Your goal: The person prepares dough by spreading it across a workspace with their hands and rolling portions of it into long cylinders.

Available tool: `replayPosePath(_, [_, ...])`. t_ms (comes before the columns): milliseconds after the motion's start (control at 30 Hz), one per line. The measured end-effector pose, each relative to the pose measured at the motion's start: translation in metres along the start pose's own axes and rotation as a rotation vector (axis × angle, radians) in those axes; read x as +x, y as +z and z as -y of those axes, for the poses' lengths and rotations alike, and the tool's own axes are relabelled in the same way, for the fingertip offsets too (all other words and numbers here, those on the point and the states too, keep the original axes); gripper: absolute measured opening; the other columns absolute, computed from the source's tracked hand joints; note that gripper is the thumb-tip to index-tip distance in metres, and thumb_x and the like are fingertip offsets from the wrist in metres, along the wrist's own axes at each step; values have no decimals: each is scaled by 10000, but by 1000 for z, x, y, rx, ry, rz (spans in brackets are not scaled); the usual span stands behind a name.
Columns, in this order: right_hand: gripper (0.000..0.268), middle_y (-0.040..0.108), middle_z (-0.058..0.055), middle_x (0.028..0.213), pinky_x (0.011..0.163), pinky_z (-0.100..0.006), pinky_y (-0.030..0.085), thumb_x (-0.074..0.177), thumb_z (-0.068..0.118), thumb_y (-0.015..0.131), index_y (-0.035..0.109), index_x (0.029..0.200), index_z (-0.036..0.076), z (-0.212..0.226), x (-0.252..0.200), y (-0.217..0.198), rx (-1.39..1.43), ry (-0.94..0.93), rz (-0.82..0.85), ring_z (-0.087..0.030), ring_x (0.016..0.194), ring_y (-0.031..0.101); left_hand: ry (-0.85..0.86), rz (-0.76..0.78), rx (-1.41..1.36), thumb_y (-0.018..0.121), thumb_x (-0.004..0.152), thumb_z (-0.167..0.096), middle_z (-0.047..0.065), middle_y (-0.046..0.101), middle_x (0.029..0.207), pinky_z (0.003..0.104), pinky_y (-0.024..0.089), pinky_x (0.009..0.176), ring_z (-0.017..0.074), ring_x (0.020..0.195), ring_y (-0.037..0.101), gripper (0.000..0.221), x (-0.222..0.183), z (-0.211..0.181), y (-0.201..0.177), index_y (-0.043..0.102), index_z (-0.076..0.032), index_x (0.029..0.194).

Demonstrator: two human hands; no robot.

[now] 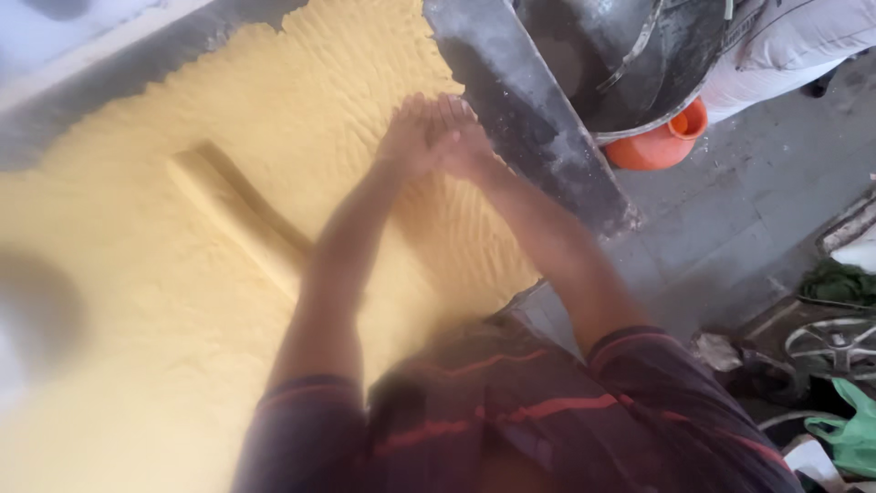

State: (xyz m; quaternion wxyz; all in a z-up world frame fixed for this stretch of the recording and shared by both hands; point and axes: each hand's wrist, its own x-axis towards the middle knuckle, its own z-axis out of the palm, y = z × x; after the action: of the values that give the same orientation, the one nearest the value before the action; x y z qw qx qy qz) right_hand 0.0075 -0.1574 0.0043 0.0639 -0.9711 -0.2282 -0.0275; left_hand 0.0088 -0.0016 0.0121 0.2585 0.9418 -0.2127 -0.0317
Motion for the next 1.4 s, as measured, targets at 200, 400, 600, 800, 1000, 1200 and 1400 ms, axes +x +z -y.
replayPosePath(200, [625,527,-167,1531,1182,-448,383,965,423,553,554,1483,73,-5,9,-11,74,29,114,-328,1432,472,-109,105,-302,476,867,-734,254,646,1381,451,447,1155,370,1343,582,878,13,4,-19,637,-21,1352])
replayPosePath(400, [636,543,-151,1542,1186,-434,408,968,435,538,550,1493,75,-23,31,-15,149,133,387,-314,1430,500,-355,364,-396,422,966,-707,302,408,1502,556,269,1175,458,1429,351,871,40,32,-25,468,-16,1494])
replayPosePath(600, [628,511,-154,1519,1147,-469,386,951,469,536,532,1458,99,-20,75,11,34,-66,48,-315,1412,475,-109,19,-4,383,991,-696,317,180,1607,600,91,1193,485,1508,136,957,38,23,5,267,31,1603])
replayPosePath(800, [556,594,-150,1498,1166,-439,448,1031,449,495,580,1461,106,-7,71,20,10,-62,43,-314,1397,551,39,-212,116,453,1014,-725,394,394,1477,634,263,1169,565,1420,325,964,44,48,1,463,113,1492])
replayPosePath(1000, [656,489,-233,1537,1173,-481,378,971,410,571,484,1515,54,-40,119,20,175,-60,214,-396,1425,459,-264,200,-245,298,898,-749,212,587,1471,456,422,1145,403,1344,540,880,82,56,-55,559,-128,1464])
replayPosePath(1200, [768,486,-256,1507,1174,-509,372,878,433,631,479,1490,-5,-23,82,84,-22,-205,-193,-404,1405,471,-404,220,-348,384,949,-737,263,617,1418,451,444,1120,396,1336,565,837,83,62,-55,622,-64,1385])
replayPosePath(1400, [682,555,-202,1439,1085,-500,450,865,485,630,566,1392,58,-32,152,18,79,-72,-7,-382,1311,558,-108,-216,33,489,910,-678,321,518,1452,600,345,1086,497,1343,456,847,92,63,-33,559,-20,1439])
